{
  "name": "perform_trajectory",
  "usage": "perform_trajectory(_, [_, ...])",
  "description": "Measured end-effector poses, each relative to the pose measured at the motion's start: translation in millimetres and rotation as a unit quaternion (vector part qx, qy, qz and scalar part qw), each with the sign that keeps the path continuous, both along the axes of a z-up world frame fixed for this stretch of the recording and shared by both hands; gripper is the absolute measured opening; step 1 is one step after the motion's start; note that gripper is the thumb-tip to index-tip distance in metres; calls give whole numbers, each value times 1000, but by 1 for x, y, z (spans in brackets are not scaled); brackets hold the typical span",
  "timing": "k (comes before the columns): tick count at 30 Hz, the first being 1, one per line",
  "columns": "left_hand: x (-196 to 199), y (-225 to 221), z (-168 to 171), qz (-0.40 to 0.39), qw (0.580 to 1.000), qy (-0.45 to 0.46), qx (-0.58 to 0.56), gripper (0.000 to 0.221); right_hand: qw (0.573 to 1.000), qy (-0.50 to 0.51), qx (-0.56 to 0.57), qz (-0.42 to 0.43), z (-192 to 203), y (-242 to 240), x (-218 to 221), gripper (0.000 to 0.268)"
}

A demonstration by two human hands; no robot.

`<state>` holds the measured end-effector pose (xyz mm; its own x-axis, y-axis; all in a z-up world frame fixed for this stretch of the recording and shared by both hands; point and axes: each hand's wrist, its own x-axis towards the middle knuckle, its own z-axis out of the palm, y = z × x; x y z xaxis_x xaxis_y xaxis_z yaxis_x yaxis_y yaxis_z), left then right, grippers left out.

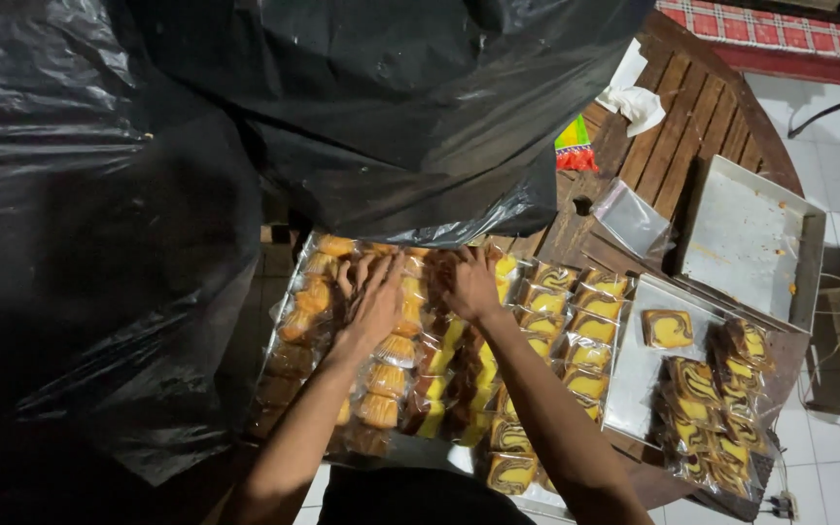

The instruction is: The person arranges individually wrapped marbled cakes and sponge cakes into a large metal tray by hand.

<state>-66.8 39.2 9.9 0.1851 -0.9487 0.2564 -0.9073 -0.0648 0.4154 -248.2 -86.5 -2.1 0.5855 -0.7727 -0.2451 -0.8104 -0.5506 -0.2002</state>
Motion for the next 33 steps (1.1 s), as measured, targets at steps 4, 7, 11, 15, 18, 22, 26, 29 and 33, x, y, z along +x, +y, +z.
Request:
perform_trajectory(4, [2, 3, -7, 17, 1000, -19, 2, 64, 1000, -29, 11, -5, 39, 15, -3, 59])
perform_trajectory(7, [10, 8, -43, 44, 999, 20, -15, 51, 998, -44, 23, -32, 22, 12, -10, 57])
perform_trajectory(11, [12, 17, -34, 65, 993, 97, 14, 35, 998, -51, 10, -46, 37, 18, -5, 38])
perform_trajectory(15, [17, -7, -74, 50, 996, 69, 1, 33, 999, -26, -24, -25, 5, 8, -9, 41])
perform_trajectory(18, [17, -41, -121, 65, 990, 120, -33, 41, 998, -50, -21, -24, 22, 12, -6, 37])
perform_trajectory(22, [12, -59, -106, 61, 968, 216, 114, 43, 998, -49, -34, -25, 3, 11, -11, 34])
perform_trajectory(26, [15, -53, -35, 80, 967, 180, 160, 26, 997, -57, -39, -34, 23, 13, -11, 30])
perform_trajectory(29, [27, -53, -19, 85, 982, 117, 121, 26, 994, -99, -24, -50, 27, 3, -13, 41])
perform_trajectory(33, [30, -46, -32, 80, 990, 13, 114, 29, 995, -77, -37, -56, -14, -14, -7, 50])
